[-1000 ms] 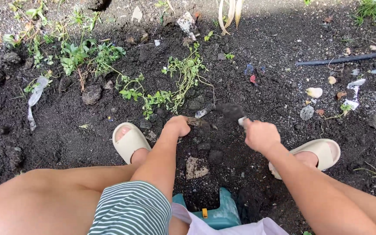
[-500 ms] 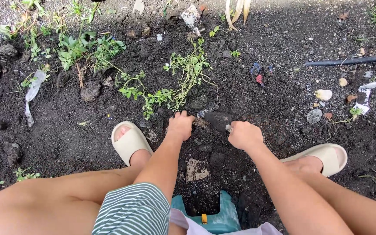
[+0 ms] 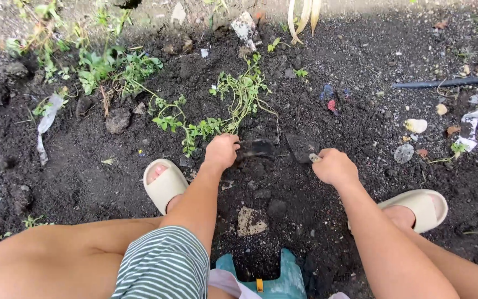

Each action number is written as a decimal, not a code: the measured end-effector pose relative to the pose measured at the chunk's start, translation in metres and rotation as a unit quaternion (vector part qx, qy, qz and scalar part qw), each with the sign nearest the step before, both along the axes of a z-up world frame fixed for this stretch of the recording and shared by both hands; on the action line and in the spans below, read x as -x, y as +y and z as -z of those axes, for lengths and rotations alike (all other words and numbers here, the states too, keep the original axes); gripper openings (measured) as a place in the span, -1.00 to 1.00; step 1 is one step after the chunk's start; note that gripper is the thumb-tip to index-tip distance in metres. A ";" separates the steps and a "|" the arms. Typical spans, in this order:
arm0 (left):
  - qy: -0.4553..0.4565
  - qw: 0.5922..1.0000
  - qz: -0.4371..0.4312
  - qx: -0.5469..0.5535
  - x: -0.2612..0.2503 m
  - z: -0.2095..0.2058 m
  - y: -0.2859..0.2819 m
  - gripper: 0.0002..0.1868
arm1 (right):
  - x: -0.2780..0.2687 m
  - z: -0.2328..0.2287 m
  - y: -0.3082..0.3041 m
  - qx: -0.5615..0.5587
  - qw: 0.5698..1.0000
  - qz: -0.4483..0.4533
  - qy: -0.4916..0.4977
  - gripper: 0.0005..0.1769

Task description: Digging up and pulling weeds or plants from the soil in a garden.

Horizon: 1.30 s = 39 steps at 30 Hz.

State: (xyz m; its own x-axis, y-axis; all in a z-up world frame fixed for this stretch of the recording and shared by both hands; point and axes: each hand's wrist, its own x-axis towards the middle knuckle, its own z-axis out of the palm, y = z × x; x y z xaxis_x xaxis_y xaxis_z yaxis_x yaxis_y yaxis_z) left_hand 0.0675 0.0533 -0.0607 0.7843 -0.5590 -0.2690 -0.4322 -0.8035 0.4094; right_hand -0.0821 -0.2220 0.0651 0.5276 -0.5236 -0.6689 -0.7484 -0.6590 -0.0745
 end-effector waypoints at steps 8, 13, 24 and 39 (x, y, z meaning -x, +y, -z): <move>0.401 0.842 -0.298 0.203 -0.035 -0.015 0.003 -0.82 | 0.010 0.012 0.003 -0.044 0.996 0.072 0.000 -0.54; 0.432 0.680 -0.393 0.443 -0.088 -0.086 -0.028 -0.62 | 0.013 0.006 0.007 -0.054 0.995 0.084 -0.015 -0.52; 0.409 0.836 -0.282 0.232 -0.032 -0.060 -0.072 -0.39 | -0.010 0.037 0.045 0.011 0.986 -0.164 0.005 -0.58; 0.181 0.975 -0.108 -0.072 0.024 -0.037 -0.034 -0.37 | 0.006 0.010 0.041 -0.026 0.943 -0.301 -0.136 -0.58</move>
State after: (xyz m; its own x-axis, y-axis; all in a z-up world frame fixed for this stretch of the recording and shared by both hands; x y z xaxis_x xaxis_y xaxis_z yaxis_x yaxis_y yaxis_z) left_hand 0.0433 0.0197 -0.0241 0.7184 -0.3268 -0.6141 -0.0939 -0.9203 0.3799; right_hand -0.0877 -0.1807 0.0551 0.8745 -0.0438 -0.4830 -0.1876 -0.9490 -0.2535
